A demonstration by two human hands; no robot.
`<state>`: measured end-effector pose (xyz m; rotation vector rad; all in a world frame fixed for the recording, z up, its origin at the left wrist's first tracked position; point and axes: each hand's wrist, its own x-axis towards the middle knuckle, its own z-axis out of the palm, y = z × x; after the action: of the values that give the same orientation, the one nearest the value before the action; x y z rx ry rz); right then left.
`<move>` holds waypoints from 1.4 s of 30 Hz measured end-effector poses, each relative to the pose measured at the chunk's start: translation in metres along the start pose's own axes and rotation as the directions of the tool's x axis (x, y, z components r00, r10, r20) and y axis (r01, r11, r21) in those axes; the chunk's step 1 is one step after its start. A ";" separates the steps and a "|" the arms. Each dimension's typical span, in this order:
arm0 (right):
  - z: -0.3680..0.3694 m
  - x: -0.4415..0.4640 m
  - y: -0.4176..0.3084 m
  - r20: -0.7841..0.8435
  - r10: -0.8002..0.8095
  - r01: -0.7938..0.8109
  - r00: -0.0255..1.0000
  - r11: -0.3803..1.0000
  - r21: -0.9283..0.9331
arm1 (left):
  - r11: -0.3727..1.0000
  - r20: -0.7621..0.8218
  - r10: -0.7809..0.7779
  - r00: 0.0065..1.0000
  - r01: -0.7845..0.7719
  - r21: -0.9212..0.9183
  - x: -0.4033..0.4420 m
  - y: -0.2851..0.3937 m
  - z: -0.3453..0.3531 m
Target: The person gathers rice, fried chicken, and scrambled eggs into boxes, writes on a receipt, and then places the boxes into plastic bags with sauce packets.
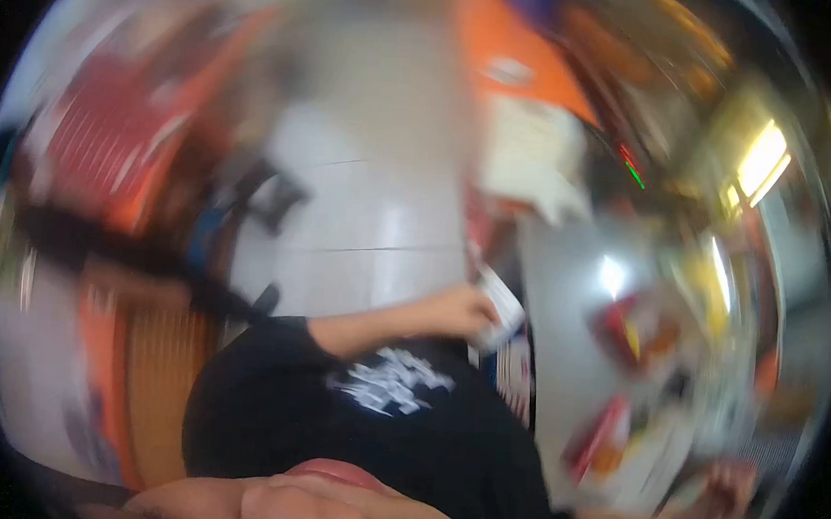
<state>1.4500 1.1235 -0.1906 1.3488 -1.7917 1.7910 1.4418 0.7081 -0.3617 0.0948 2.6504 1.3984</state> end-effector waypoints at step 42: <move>0.096 -0.144 0.076 -0.089 0.890 -0.658 0.448 0.261 -0.706 | 0.951 -0.320 -0.295 0.900 0.308 -0.012 -0.235 -0.127 0.002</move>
<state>1.5093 1.0815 -0.3652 0.3780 -3.2929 0.8834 1.6752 0.6090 -0.4451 -0.5638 2.7812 1.3525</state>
